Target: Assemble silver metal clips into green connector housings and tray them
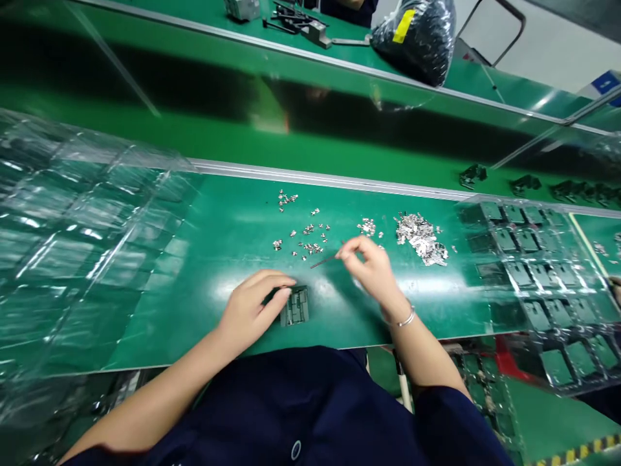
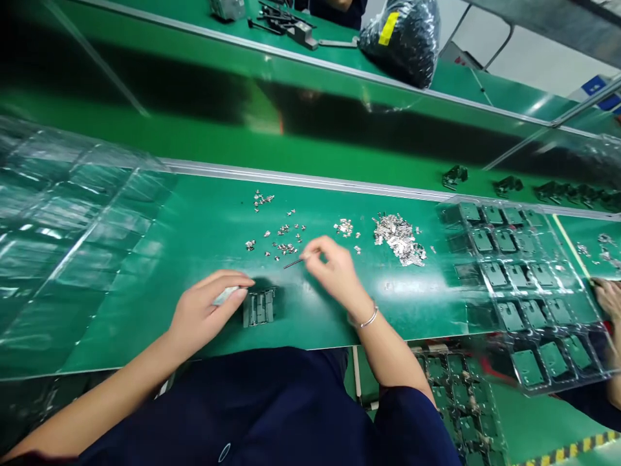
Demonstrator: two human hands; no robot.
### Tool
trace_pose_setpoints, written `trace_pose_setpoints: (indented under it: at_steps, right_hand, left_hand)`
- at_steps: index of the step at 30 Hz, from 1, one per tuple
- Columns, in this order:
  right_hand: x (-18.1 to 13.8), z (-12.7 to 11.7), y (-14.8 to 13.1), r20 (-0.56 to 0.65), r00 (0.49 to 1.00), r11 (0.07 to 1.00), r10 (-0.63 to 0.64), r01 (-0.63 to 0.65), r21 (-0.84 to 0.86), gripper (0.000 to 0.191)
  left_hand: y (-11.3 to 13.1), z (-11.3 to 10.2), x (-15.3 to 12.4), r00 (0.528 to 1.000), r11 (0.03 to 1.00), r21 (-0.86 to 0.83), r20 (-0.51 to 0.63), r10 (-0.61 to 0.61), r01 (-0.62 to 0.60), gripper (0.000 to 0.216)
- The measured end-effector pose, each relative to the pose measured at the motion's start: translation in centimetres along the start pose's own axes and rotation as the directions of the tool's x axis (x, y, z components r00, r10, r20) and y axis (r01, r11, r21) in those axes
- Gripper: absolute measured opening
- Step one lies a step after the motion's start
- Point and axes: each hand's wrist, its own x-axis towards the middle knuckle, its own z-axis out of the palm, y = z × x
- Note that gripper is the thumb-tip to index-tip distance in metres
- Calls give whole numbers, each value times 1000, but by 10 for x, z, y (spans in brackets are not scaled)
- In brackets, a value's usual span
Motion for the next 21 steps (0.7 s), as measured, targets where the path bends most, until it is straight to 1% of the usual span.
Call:
trace_pose_setpoints:
  at_steps: [2,3,5,7,9,10,12,14,15,16,18,20,21]
  right_hand:
    - [-8,26,-29,97,989,979,-110,91,181,9]
    - [-11,36,-38,105,982,963,-160,131,234,10]
    - [-15,50,-48,62,976,937,-207,180,299,11]
    - [-18,58,-49,11,985,922,-172,158,353,10]
    - [-21,61,-46,1,994,919,-112,103,380,9]
    - [-22,62,-45,7,995,925,-98,89,369,9]
    - [-23,62,-45,36,993,952,-109,94,292,7]
    - [-22,60,-46,80,987,978,-139,123,169,6]
    - [-20,58,-46,107,982,984,-153,141,110,5]
    - [-19,57,-46,137,976,985,-170,163,61,5]
    - [-17,54,-43,191,957,974,-219,226,-11,6]
    - [-19,54,-38,220,941,960,-257,275,-54,8]
    - [-21,54,-35,223,939,957,-262,282,-64,8]
  left_hand:
    - [12,4,13,997,993,-112,78,-29,38,15]
    - [17,6,18,994,985,-165,100,-42,58,15]
    - [22,9,22,992,965,-241,105,-76,99,19]
    - [22,10,21,990,956,-261,77,-116,132,25]
    - [17,9,16,995,968,-228,15,-103,103,25]
    - [14,7,13,998,982,-181,-21,-61,57,24]
    - [7,5,8,996,998,-4,-65,64,-64,24]
    - [1,2,4,986,964,217,-41,164,-152,23]
    - [-2,2,2,982,937,301,-17,189,-175,22]
    - [-4,1,1,980,918,350,1,199,-187,21]
    - [-8,1,-2,983,923,344,-10,186,-171,17]
    - [-11,2,-5,992,972,215,-58,109,-94,19]
    - [-13,3,-6,997,993,113,-55,49,-43,22]
